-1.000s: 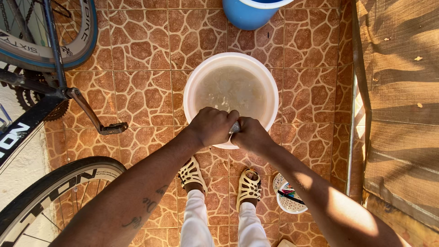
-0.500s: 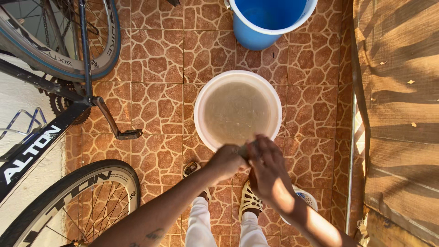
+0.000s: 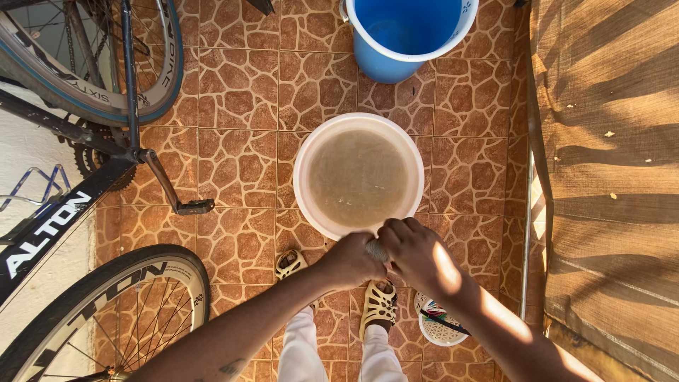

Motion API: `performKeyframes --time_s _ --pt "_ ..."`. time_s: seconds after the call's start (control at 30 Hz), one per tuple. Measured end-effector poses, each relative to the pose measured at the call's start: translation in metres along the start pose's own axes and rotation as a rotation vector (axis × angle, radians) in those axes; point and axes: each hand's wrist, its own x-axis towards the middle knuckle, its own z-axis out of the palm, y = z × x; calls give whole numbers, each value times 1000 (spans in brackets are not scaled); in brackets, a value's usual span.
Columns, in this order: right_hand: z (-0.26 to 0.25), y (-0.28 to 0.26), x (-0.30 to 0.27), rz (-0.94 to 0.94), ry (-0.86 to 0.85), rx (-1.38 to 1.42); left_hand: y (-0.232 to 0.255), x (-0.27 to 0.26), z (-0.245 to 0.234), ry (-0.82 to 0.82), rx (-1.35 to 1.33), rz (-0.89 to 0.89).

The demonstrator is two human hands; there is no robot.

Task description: The person wipes a window pane with a cloth, then rinses and wrings the cloth in a bucket of water on a balcony before continuing to wipe the glass.

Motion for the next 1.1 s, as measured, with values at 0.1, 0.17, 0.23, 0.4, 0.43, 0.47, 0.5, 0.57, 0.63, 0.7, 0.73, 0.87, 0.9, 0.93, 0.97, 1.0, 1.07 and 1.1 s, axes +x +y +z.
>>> performKeyframes --time_s 0.1,0.17,0.23,0.4,0.43,0.47,0.5,0.57,0.63,0.7,0.73,0.87,0.9,0.93,0.97,1.0,1.07,1.1 --pt "-6 0 10 247 -128 164 20 3 -11 311 714 311" --pt "-5 -5 23 570 -291 194 33 9 -19 260 1167 393" --pt "-6 -6 39 682 -308 270 42 15 -35 233 1305 446" --pt "-1 -6 55 838 -223 396 53 26 -66 220 1498 691" --pt "1 -3 55 890 -234 528 57 29 -69 207 1536 712" --pt "5 -1 55 939 -248 666 57 29 -70 193 1573 725" --pt "9 -2 54 941 -252 665 57 28 -71 191 1570 725" --pt "19 -2 54 1026 -259 857 60 29 -74 139 1632 697" --pt "25 2 53 1068 -284 920 62 29 -75 137 1639 722" --pt "30 -1 52 1102 -315 988 62 25 -75 138 1647 738" --pt "30 -3 51 1082 -281 1028 64 25 -75 116 1639 709" --pt "4 -3 58 1058 -355 889 66 19 -66 102 1634 645" --pt "-5 -6 61 1046 -348 884 63 15 -65 116 1642 646" --pt "-15 -12 59 1024 -322 829 56 11 -62 156 1651 713" --pt "-25 -18 57 1003 -296 774 49 9 -59 197 1659 780" --pt "-35 -25 56 997 -294 771 43 5 -57 204 1661 781" --pt "-52 -44 53 1045 -197 729 30 -2 -53 372 1460 850" --pt "-60 -53 47 1037 -192 723 24 -8 -49 384 1463 855"
